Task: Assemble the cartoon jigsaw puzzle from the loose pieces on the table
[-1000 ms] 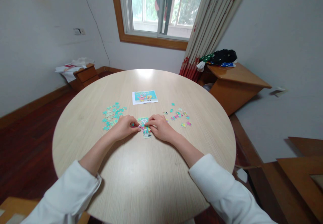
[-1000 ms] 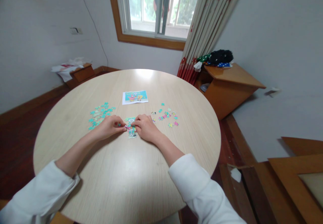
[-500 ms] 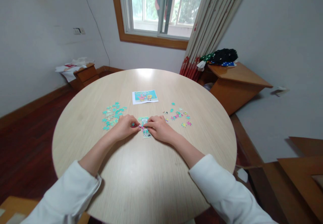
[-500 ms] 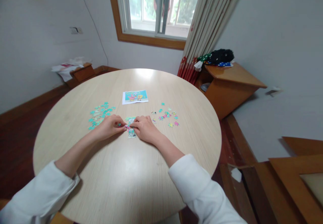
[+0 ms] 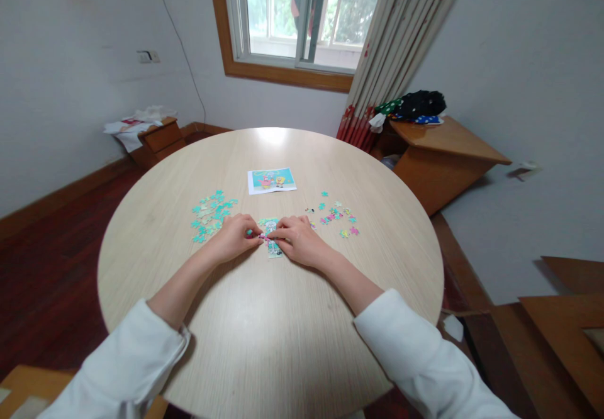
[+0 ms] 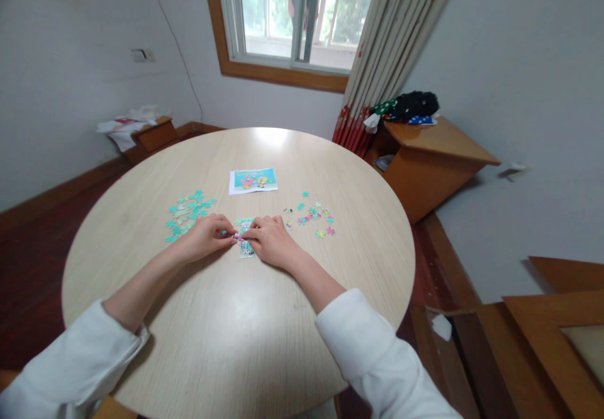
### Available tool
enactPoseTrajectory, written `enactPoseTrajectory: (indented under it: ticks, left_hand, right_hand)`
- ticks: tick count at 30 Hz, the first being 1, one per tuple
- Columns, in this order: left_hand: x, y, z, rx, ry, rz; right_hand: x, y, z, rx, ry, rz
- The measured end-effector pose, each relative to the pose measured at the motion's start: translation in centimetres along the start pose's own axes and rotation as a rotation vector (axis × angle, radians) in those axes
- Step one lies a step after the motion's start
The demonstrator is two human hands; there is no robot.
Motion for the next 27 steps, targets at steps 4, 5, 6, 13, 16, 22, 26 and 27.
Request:
enactPoseTrajectory:
  ticks: [4,5,6,13,16,22,26,27]
  left_hand:
    - [0.04,0.17,-0.06,0.007,-0.007,-0.019]
    - [0.07,0.22,-0.07,0.006,-0.007,-0.025]
    - [0.09,0.26,-0.09,0.005,-0.007,-0.029]
    - [0.07,0.41,-0.08,-0.002,-0.021,-0.009]
    - [0.06,0.40,-0.07,-0.006,-0.021,-0.004]
    - [-0.04,0.26,-0.11,-0.013,-0.020,-0.031]
    - [-0.05,0.30,-0.14,-0.006,-0.016,-0.042]
    - [-0.06,0.32,-0.14,-0.006,-0.018,-0.043]
  right_hand:
    - [-0.04,0.01,-0.06,-0.005,-0.013,-0.020]
    - [-0.07,0.03,-0.05,-0.007,-0.018,-0.024]
    - [-0.09,0.05,-0.03,-0.010,-0.021,-0.027]
    - [-0.14,0.05,0.13,-0.030,-0.031,-0.033]
    - [-0.28,0.07,0.15,-0.040,-0.033,-0.051]
    - [-0.59,-0.18,0.20,-0.035,-0.027,-0.105]
    - [-0.56,-0.42,0.20,-0.040,-0.037,-0.135]
    - [-0.54,-0.47,0.19,-0.041,-0.039,-0.137]
Point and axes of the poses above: each hand's wrist, its own z-axis towards the middle knuckle, its own x-axis out of the back of the hand, y = z × x, the point moved 6 cm from there along z, towards the middle knuckle, and after that the axes turned 4 degrees about z, right-handed, at the moved point
